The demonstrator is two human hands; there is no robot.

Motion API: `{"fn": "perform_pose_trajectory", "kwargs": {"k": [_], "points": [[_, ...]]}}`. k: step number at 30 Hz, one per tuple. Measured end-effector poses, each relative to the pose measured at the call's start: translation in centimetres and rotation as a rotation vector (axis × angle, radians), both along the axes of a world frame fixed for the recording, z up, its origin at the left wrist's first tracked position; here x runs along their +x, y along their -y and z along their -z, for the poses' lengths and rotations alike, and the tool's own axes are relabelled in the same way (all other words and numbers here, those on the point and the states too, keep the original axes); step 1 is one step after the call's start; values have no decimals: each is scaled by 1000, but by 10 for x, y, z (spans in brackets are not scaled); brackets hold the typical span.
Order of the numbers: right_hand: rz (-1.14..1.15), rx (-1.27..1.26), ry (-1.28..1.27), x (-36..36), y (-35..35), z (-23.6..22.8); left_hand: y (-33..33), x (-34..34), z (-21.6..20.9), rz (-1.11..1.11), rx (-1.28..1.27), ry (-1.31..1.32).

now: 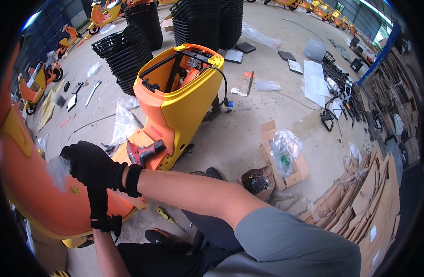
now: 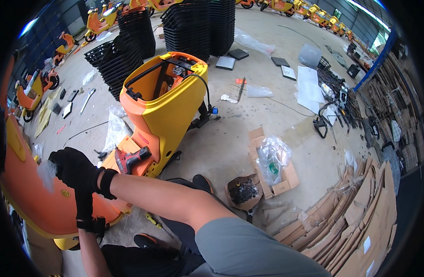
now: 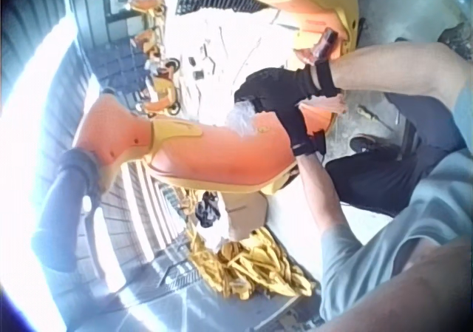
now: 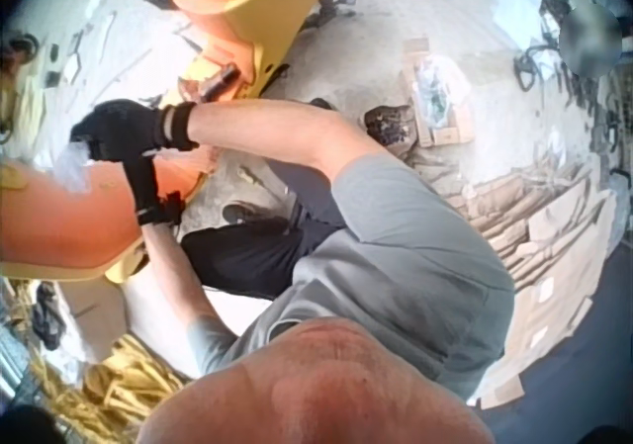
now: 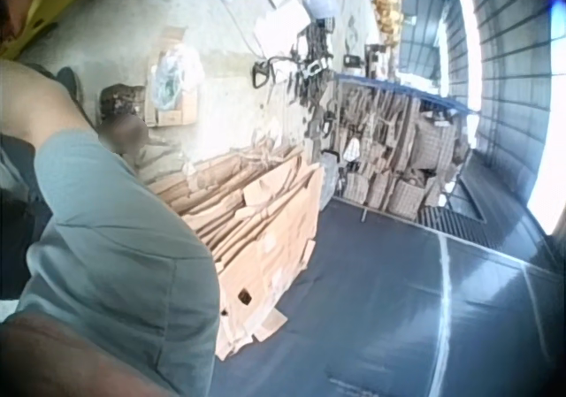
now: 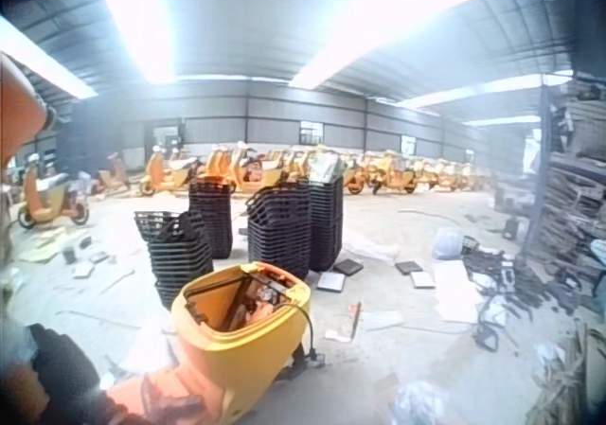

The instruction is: The person attaches a yellow trim piece to the handlebar assembly of a scooter and then takes a small bag of fasteners out of a bin to prepare for further assembly.

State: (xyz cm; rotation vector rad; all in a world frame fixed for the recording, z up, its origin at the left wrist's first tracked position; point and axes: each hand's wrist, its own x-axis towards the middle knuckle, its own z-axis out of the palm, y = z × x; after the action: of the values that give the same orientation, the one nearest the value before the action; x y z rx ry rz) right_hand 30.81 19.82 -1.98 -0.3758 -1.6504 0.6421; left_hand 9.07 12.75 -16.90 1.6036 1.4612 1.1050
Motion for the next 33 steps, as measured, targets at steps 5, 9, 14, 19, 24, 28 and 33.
{"fn": "perform_pose_trajectory", "kwargs": {"k": [5, 9, 14, 19, 24, 28, 33], "points": [[197, 20, 37, 19, -4, 1, -8, 22, -22, -290, 142, 129], [207, -55, 253, 15, -15, 29, -2, 72, -81, -65, -28, 196], [104, -145, 230, 21, -11, 19, 5, 118, -95, 135, -74, -112], [11, -266, 292, 21, -11, 14, 5, 116, -102, 40, -56, -211], [48, -172, 221, 19, -17, 16, -10, 86, -69, -82, 416, -553], [-103, -397, 209, 30, -17, 4, -8, 99, -75, -95, 189, -126], [152, -20, 82, 44, -23, -9, -9, 92, -63, -105, 39, 66]]}}
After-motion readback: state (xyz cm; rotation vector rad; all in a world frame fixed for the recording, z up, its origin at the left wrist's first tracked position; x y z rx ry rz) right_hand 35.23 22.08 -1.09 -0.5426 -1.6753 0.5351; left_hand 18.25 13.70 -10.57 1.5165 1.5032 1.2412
